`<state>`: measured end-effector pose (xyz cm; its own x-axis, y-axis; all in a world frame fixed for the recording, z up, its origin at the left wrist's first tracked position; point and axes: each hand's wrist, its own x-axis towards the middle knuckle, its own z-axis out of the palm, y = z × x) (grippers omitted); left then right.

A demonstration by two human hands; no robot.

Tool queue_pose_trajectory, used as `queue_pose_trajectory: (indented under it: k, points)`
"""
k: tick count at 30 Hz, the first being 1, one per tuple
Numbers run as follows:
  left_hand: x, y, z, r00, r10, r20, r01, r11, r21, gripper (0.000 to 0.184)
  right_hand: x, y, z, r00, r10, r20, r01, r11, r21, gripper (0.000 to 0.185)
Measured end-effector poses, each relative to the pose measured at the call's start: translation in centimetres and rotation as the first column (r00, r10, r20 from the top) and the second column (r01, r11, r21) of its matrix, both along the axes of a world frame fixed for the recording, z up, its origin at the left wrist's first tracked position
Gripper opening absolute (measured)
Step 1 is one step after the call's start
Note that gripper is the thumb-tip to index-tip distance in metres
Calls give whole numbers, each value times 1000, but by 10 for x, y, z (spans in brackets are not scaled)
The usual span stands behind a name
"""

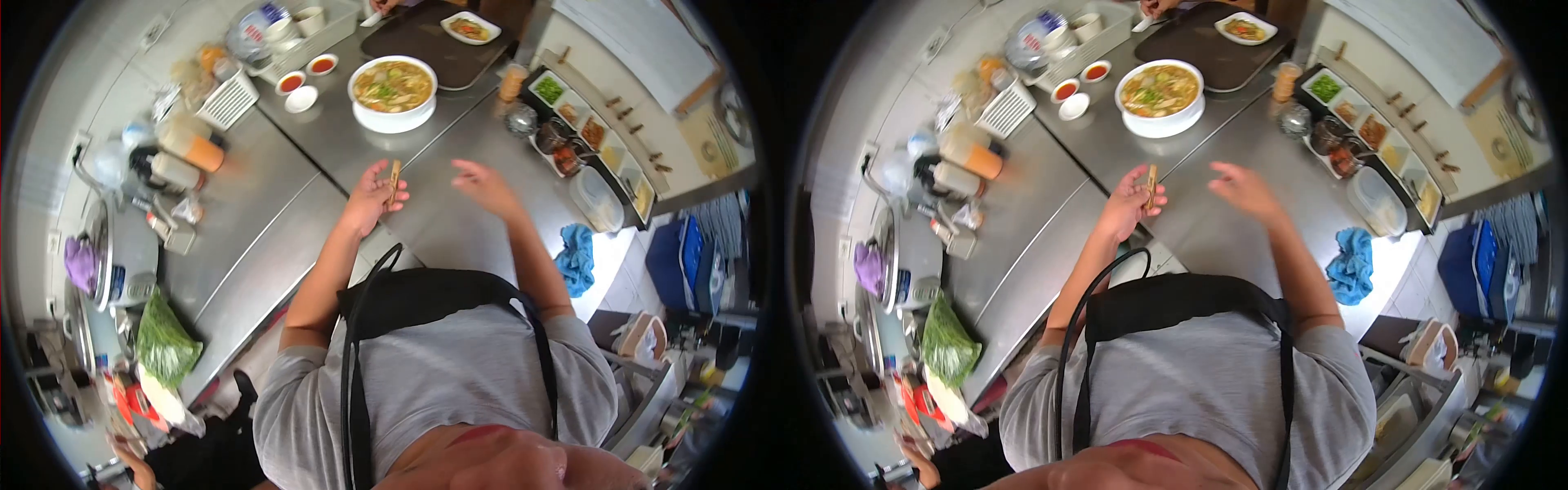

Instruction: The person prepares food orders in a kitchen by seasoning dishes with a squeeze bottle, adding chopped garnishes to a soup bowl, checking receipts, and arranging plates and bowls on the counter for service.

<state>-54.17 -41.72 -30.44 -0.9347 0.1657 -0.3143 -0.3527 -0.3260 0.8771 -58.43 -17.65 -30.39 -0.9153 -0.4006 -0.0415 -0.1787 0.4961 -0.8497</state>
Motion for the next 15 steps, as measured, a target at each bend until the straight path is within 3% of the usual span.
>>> queue_pose_trajectory:
  k: [3, 6, 9, 12, 13, 15]
  points:
    - [-1, 25, 1, 986, -149, -74, 134, 975, -177, 50, 4, -34, 1, 987, 31, 158, 17, 956, -294, 40]
    - [-4, 37, -12, 965, -242, -103, 221, 958, -185, 51, -5, -35, -3, 946, 143, 291, -46, 948, -316, 31]
    - [-4, 34, -19, 971, -164, -171, 112, 955, -276, 51, -24, -9, 16, 995, 98, -6, -98, 993, -59, 24]
    - [-2, 4, -13, 986, -44, -163, -11, 946, -323, 47, -80, 47, 52, 945, -114, -307, 146, 986, 81, 19]
    - [0, -9, -8, 990, 9, -139, -57, 938, -343, 45, -108, 74, 55, 876, -194, -441, 260, 961, 95, 18]
    - [7, -44, -10, 984, 130, -118, -166, 906, -389, 42, -163, 127, 69, 764, -378, -523, 493, 865, 95, 20]
